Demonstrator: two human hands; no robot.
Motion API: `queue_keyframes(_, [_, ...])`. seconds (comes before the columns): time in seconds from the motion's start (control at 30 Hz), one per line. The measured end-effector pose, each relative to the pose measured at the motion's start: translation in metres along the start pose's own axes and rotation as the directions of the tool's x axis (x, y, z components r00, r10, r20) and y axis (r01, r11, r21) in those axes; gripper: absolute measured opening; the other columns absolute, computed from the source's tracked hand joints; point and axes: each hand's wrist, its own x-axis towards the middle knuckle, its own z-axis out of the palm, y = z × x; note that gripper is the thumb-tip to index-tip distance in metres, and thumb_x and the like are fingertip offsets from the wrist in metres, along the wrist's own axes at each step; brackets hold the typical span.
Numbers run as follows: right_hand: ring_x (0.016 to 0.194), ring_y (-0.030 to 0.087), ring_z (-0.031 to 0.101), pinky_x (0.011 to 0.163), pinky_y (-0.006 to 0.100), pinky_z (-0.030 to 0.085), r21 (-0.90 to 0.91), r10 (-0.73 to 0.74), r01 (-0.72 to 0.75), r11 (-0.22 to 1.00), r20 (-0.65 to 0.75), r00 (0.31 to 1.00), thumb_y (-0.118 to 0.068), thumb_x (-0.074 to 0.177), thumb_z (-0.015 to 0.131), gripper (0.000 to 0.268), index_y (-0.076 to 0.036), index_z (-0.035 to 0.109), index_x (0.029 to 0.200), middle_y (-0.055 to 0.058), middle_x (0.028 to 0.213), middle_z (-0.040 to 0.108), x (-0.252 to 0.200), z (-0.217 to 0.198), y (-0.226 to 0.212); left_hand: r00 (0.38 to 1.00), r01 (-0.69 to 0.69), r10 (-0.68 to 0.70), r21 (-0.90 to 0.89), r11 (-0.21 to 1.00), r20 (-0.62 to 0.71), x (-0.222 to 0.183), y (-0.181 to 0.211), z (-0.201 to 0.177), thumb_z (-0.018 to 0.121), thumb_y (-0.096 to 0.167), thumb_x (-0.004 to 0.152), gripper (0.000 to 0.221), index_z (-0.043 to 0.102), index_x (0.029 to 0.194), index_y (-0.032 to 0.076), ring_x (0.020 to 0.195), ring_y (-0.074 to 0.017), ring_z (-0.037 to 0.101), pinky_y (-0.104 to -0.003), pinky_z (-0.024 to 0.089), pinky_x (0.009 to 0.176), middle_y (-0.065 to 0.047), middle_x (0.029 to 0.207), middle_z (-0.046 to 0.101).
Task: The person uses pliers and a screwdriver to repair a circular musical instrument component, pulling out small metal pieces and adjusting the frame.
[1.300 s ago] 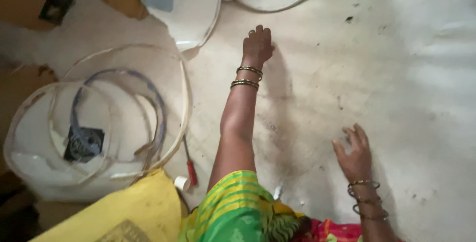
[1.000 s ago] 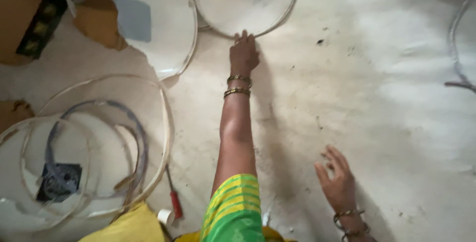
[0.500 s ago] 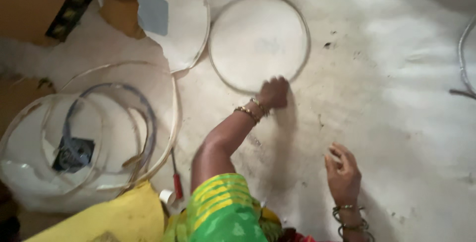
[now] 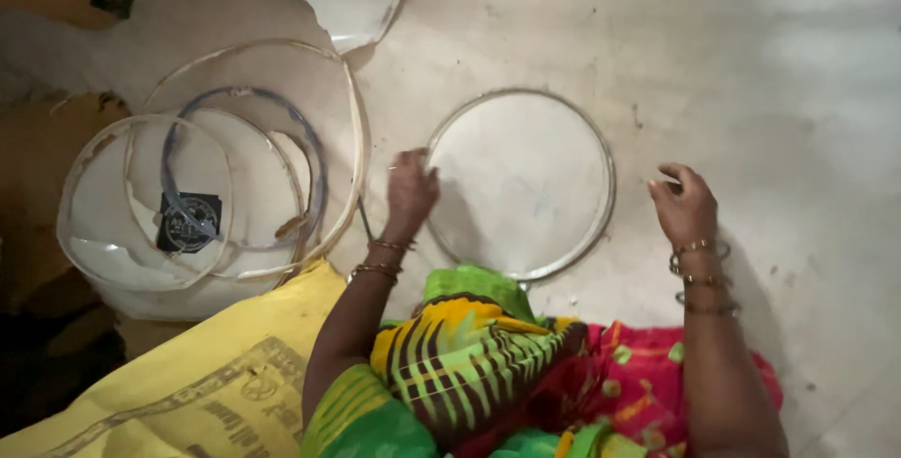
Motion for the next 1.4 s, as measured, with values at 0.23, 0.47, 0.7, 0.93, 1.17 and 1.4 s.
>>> queue_keyframes(0.23, [0.093, 0.031, 0.074, 0.086, 0.040, 0.057, -0.161, 0.196, -0.157, 0.974, 0.267, 0.944, -0.024, 0.093, 0.071, 0.033, -0.005, 0.071, 0.120, 0.016, 0.100, 0.076, -0.020, 0.042, 0.021, 0.821, 0.569, -0.449, -0.427, 0.703, 0.353, -0.051, -0.098, 0.057, 0.071, 0.027, 0.093, 0.042, 0.062, 0.123, -0.001, 0.081, -0.0230, 0.065, -0.036, 0.053, 0.071, -0.013, 0.099, 0.070])
queue_keyframes(0.47, [0.094, 0.026, 0.073, 0.082, 0.038, 0.058, 0.019, 0.156, -0.163, 0.986, 0.209, 0.965, -0.022, 0.083, 0.081, 0.050, -0.001, 0.065, 0.125, 0.015, 0.106, 0.075, -0.026, 0.084, 0.054, 0.756, 0.647, -0.205, -0.660, 0.383, 0.622, -0.055, -0.103, 0.066, 0.077, 0.029, 0.109, 0.052, 0.050, 0.104, -0.015, 0.065, -0.0183, 0.043, -0.033, 0.034, 0.053, -0.009, 0.079, 0.045])
queue_keyframes(0.7, [0.084, 0.016, 0.071, 0.072, 0.031, 0.063, 0.519, 0.261, -0.513, 0.683, 0.483, 0.836, -0.016, 0.092, 0.073, 0.034, -0.003, 0.069, 0.123, 0.006, 0.103, 0.074, -0.036, 0.041, 0.019, 0.748, 0.647, -0.322, -0.745, 0.160, 0.581, -0.033, -0.053, -0.017, 0.064, 0.022, 0.097, 0.034, 0.057, 0.125, 0.005, 0.080, -0.0098, 0.069, -0.026, 0.060, 0.069, -0.002, 0.096, 0.071])
queue_keyframes(0.93, [0.085, 0.017, 0.071, 0.070, 0.032, 0.064, 0.680, 0.073, -0.086, 0.729, 0.049, 0.996, -0.005, 0.093, 0.070, 0.040, 0.007, 0.064, 0.130, 0.009, 0.101, 0.071, -0.105, -0.057, -0.091, 0.943, 0.321, -0.077, -0.946, -0.041, 0.323, 0.010, 0.021, -0.089, 0.065, 0.014, 0.104, 0.028, 0.060, 0.129, 0.003, 0.077, -0.0101, 0.064, -0.027, 0.056, 0.067, -0.003, 0.096, 0.068])
queue_keyframes(1.17, [0.090, 0.017, 0.072, 0.079, 0.031, 0.066, 0.584, -0.075, 0.210, 0.784, -0.247, 0.966, 0.003, 0.094, 0.071, 0.045, 0.011, 0.058, 0.136, 0.012, 0.104, 0.070, -0.190, -0.138, -0.133, 0.953, 0.273, 0.148, -0.961, -0.050, 0.263, 0.022, 0.096, -0.146, 0.062, 0.011, 0.102, 0.023, 0.059, 0.124, 0.003, 0.087, -0.0137, 0.071, -0.031, 0.062, 0.075, -0.006, 0.104, 0.071])
queue_keyframes(1.4, [0.093, 0.016, 0.070, 0.084, 0.032, 0.064, 0.619, -0.142, 0.334, 0.711, -0.339, 0.930, 0.002, 0.095, 0.075, 0.047, 0.012, 0.057, 0.138, 0.012, 0.106, 0.070, -0.241, -0.154, -0.141, 0.942, 0.271, 0.212, -0.962, -0.028, 0.259, 0.009, 0.127, -0.161, 0.063, 0.013, 0.103, 0.027, 0.060, 0.127, 0.001, 0.089, -0.0146, 0.072, -0.032, 0.063, 0.076, -0.008, 0.106, 0.072])
